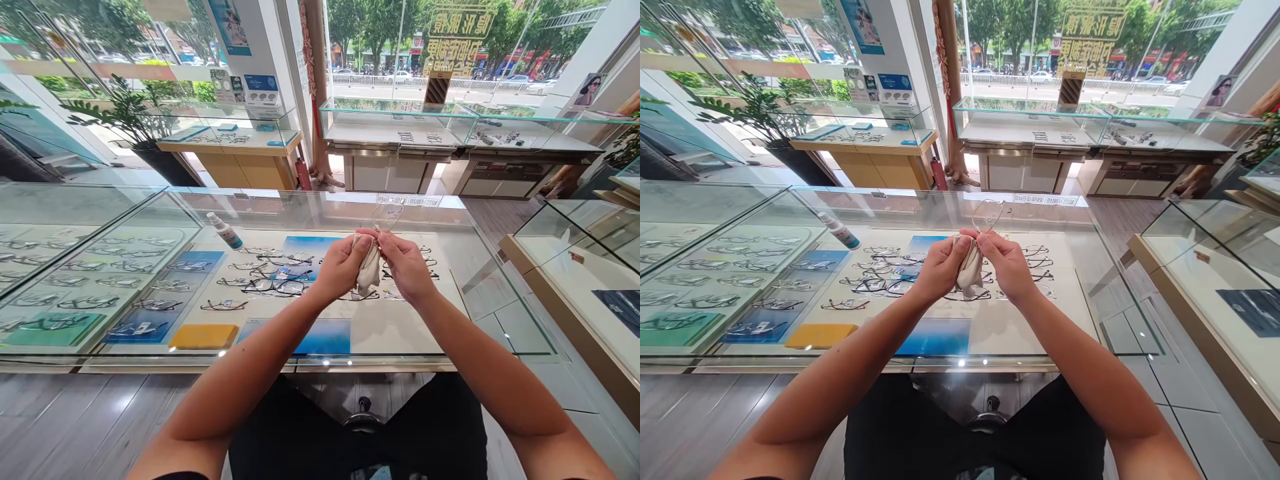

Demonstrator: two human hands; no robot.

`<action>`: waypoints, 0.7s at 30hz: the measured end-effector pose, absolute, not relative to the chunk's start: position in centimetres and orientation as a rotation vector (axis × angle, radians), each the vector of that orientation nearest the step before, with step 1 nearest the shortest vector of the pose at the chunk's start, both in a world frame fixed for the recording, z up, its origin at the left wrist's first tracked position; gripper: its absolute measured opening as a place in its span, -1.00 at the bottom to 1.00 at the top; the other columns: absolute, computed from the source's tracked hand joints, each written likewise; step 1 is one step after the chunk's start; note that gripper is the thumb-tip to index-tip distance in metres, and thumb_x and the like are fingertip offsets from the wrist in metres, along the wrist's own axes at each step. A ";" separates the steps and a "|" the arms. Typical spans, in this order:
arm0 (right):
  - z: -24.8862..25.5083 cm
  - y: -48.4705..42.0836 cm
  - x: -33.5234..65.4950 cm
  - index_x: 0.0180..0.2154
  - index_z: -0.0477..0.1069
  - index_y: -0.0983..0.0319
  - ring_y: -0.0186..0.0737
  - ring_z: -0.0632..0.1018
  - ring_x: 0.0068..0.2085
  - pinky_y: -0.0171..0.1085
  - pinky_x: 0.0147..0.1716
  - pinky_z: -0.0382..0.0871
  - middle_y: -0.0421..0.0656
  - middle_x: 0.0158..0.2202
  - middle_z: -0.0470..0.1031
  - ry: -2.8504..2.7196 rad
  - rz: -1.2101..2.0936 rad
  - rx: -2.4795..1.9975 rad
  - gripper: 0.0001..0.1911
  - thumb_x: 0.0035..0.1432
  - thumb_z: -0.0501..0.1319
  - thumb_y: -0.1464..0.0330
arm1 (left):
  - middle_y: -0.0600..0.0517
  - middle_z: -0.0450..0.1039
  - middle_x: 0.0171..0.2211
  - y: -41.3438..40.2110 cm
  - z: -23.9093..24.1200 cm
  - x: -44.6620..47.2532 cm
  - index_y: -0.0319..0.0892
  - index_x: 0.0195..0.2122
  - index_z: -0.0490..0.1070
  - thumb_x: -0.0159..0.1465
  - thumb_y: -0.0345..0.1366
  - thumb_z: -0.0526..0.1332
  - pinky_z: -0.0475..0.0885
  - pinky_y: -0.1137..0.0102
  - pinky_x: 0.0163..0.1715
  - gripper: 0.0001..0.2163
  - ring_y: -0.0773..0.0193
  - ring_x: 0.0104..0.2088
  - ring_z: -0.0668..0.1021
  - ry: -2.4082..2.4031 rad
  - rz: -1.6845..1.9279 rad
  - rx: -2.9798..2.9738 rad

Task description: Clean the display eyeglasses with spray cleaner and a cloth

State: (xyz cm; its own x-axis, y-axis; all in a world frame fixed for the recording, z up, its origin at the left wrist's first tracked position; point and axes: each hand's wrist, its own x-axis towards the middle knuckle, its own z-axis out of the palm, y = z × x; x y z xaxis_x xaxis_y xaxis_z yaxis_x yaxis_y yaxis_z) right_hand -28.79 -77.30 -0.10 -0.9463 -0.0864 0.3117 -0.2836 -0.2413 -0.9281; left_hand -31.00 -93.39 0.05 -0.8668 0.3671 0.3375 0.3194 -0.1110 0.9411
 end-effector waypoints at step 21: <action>0.3 -75.1 -29.4 -0.13 0.80 -0.01 0.07 0.33 0.54 0.04 0.52 0.21 -0.19 0.43 0.49 -1.981 2.228 0.544 -0.63 0.40 0.35 -0.08 | 0.03 0.56 -0.38 -94.6 0.2 -33.7 -0.16 -0.20 0.61 0.32 0.35 0.40 0.55 0.30 -0.18 -0.42 0.24 -0.30 0.58 1.787 2.378 0.718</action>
State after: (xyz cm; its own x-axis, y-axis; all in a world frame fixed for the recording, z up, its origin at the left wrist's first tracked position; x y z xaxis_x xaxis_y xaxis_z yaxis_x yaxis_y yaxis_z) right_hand -29.44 -75.14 0.32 -0.9296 -0.1527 0.3356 -0.3155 -0.1417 -0.9383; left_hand -33.66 -94.61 0.16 -0.8867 0.3374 0.3160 0.2097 -0.3157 0.9254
